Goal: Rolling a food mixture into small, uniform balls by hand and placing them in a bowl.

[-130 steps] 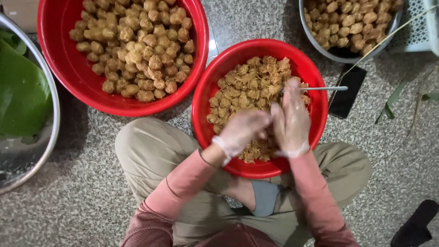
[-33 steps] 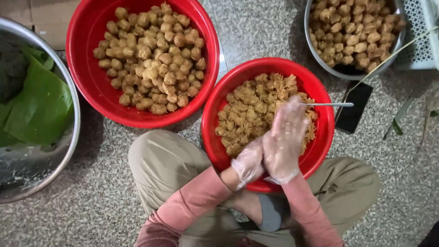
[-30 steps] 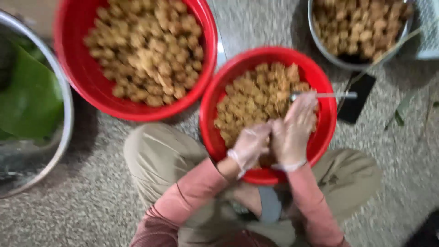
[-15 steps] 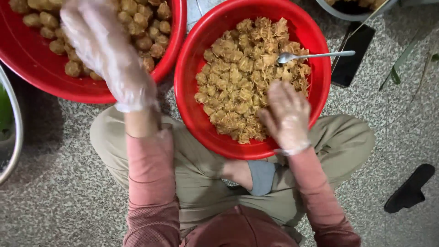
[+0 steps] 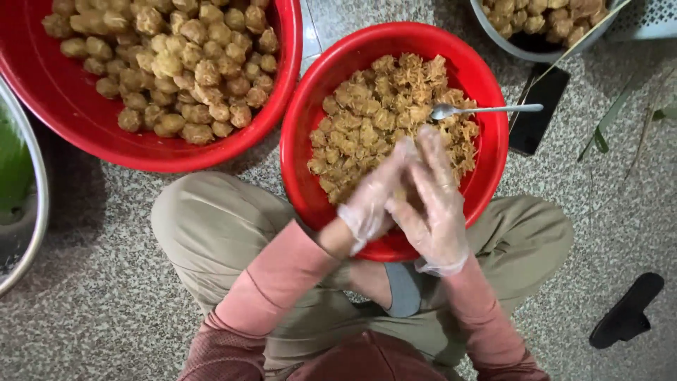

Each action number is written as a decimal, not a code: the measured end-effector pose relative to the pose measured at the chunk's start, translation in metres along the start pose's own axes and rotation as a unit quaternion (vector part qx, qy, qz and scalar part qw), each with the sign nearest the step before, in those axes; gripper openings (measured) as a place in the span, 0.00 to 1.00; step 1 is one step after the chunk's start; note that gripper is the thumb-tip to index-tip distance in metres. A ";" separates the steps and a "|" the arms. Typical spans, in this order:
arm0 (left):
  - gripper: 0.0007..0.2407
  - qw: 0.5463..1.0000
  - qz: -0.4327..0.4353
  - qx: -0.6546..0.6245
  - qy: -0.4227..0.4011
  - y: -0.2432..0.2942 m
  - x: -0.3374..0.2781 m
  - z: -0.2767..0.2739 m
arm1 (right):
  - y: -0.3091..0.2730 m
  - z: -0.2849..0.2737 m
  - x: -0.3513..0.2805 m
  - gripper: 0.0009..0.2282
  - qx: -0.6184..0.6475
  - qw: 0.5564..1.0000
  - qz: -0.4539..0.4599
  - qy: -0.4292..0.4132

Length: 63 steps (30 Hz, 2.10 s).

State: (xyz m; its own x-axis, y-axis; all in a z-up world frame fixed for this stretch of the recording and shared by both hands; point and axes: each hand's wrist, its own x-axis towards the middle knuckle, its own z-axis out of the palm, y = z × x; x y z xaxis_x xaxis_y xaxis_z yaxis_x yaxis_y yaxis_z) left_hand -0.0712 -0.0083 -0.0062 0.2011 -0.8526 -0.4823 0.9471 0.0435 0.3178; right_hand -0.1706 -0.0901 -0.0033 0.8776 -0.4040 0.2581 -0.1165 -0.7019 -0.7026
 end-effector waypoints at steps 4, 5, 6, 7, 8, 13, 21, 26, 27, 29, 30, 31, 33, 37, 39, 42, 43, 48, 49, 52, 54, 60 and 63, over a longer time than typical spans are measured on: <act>0.18 0.964 0.040 -0.249 -0.081 -0.040 0.008 -0.026 | 0.006 0.024 0.009 0.25 0.037 0.998 -0.007 0.050; 0.20 0.957 0.017 -0.272 -0.102 -0.050 0.017 -0.043 | 0.005 0.030 0.012 0.26 -0.009 0.999 0.039 0.021; 0.20 0.957 0.018 -0.271 -0.104 -0.051 0.020 -0.029 | 0.004 0.033 0.021 0.26 -0.011 0.999 0.037 0.022; 0.27 0.918 0.327 -0.157 -0.158 -0.055 0.020 -0.014 | 0.003 0.035 0.027 0.27 -0.014 0.999 0.002 0.034; 0.35 0.777 0.599 -0.024 -0.194 -0.060 0.020 0.001 | 0.002 0.038 0.033 0.27 -0.017 0.998 -0.033 0.047; 0.33 0.816 0.157 -0.381 -0.406 -0.038 0.033 -0.030 | -0.044 0.030 0.055 0.27 -0.125 0.989 -0.053 0.060; 0.31 0.961 0.105 -0.152 -0.205 -0.092 0.017 -0.083 | 0.033 0.029 0.028 0.34 -0.111 0.992 0.006 0.058; 0.08 0.988 0.067 0.139 0.022 0.000 0.009 -0.041 | 0.050 -0.021 0.019 0.24 -0.068 0.995 0.051 0.043; 0.08 0.988 0.067 0.137 0.024 0.023 0.005 -0.033 | 0.059 -0.022 0.011 0.24 -0.067 0.996 0.050 0.039; 0.04 0.972 0.157 0.096 0.145 0.067 -0.004 -0.015 | 0.079 -0.027 -0.007 0.18 -0.082 0.994 0.074 0.013; 0.04 0.973 0.153 0.094 0.147 0.077 -0.006 -0.018 | 0.063 -0.027 -0.009 0.18 -0.082 0.994 0.077 0.009; 0.08 0.940 0.288 0.127 0.132 0.089 -0.009 -0.021 | 0.049 -0.026 -0.008 0.16 -0.112 0.989 0.095 -0.006; 0.13 0.887 0.417 0.159 0.119 0.113 -0.011 -0.031 | 0.034 -0.017 -0.008 0.14 -0.138 0.984 0.110 -0.024; 0.13 0.682 0.546 0.409 0.264 0.148 -0.009 -0.066 | 0.061 0.026 -0.029 0.22 -0.176 0.978 0.000 -0.113; 0.20 0.551 0.498 0.556 0.374 0.154 -0.008 -0.082 | 0.064 0.043 -0.028 0.29 -0.233 0.956 -0.028 -0.174; 0.22 0.538 0.501 0.561 0.379 0.153 -0.005 -0.098 | 0.039 0.060 -0.007 0.28 -0.400 0.892 -0.086 -0.193; 0.23 0.535 0.517 0.555 0.371 0.151 -0.002 -0.100 | 0.037 0.066 -0.005 0.29 -0.395 0.897 -0.057 -0.189; 0.16 0.604 0.562 0.486 0.288 0.147 -0.012 -0.066 | 0.043 0.101 0.002 0.32 -0.542 0.820 -0.090 -0.162; 0.16 0.586 0.582 0.494 0.271 0.148 -0.008 -0.069 | 0.040 0.103 0.003 0.29 -0.471 0.855 -0.075 -0.206; 0.16 0.542 0.601 0.522 0.268 0.138 -0.002 -0.073 | 0.024 0.096 0.014 0.21 -0.358 0.902 -0.045 -0.236; 0.17 0.513 0.601 0.544 0.280 0.124 -0.002 -0.063 | 0.013 0.081 0.020 0.18 -0.320 0.921 -0.033 -0.218; 0.40 0.878 0.137 0.322 0.328 0.053 -0.003 0.026 | -0.021 0.024 0.024 0.10 0.077 0.994 0.058 0.059; 0.42 0.986 0.040 0.147 0.065 0.022 0.006 0.018 | -0.012 0.020 0.029 0.05 -0.044 0.990 -0.035 0.129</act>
State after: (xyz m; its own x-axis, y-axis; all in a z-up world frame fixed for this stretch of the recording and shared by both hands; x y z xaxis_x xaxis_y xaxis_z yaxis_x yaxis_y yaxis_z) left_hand -0.0533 -0.0216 0.0123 0.3208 -0.7775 -0.5409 0.8170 -0.0618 0.5733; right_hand -0.1343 -0.0813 -0.0004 0.7387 -0.4812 0.4720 -0.1104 -0.7772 -0.6195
